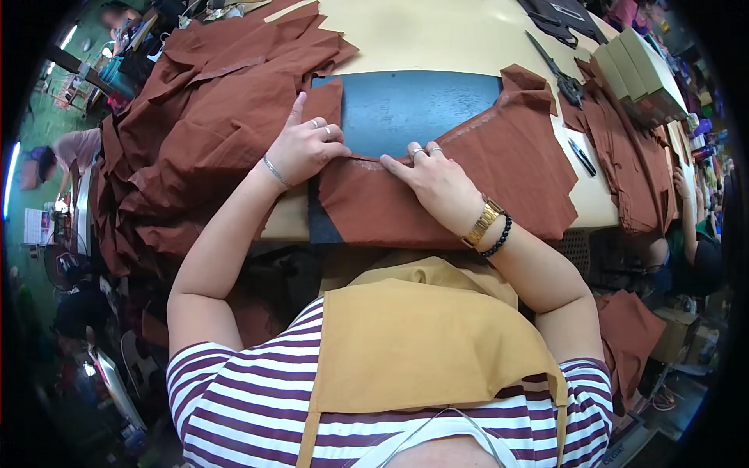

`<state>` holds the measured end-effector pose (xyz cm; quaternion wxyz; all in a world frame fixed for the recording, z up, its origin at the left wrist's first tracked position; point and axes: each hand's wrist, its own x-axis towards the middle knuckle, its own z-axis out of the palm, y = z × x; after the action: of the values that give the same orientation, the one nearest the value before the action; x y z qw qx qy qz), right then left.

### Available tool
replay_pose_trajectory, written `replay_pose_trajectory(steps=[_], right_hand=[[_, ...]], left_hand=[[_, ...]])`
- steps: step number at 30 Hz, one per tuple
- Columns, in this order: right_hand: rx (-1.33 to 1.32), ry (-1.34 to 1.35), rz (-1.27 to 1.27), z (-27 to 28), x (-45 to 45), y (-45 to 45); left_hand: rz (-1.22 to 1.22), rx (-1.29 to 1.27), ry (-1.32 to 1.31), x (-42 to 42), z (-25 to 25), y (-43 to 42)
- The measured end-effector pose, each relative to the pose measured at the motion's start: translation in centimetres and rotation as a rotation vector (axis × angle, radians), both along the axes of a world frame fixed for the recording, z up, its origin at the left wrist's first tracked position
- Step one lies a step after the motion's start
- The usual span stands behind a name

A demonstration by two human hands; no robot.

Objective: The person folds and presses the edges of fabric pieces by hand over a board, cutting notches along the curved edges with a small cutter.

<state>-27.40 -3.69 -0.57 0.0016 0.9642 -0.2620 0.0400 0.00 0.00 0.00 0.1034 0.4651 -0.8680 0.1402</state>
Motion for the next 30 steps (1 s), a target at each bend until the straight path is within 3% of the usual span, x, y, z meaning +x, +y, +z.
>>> replay_pose_trajectory(steps=[8, 17, 20, 23, 27, 30], right_hand=[[0.072, 0.033, -0.037, 0.6, 1.4, 0.2], [-0.061, 0.192, -0.121, 0.6, 4.1, 0.5], [0.029, 0.082, -0.035, 1.1, 2.3, 0.0], [0.152, -0.044, 0.067, 1.1, -0.7, -1.4], [0.164, -0.316, -0.042, 1.0, -4.5, -2.2], [0.139, -0.337, -0.115, -0.4, -6.0, -2.0]], left_hand=[[0.002, -0.06, -0.005, 0.1, -0.2, 0.0], [0.071, -0.037, -0.038, -0.4, -0.2, 0.1], [0.184, 0.109, -0.098, -0.8, -0.2, 0.6], [0.267, -0.114, 0.014, -1.9, -0.5, 2.6], [0.507, 0.002, 0.344, -4.0, -0.2, 9.1], [0.662, 0.039, 0.299, -6.2, -1.1, 12.5]])
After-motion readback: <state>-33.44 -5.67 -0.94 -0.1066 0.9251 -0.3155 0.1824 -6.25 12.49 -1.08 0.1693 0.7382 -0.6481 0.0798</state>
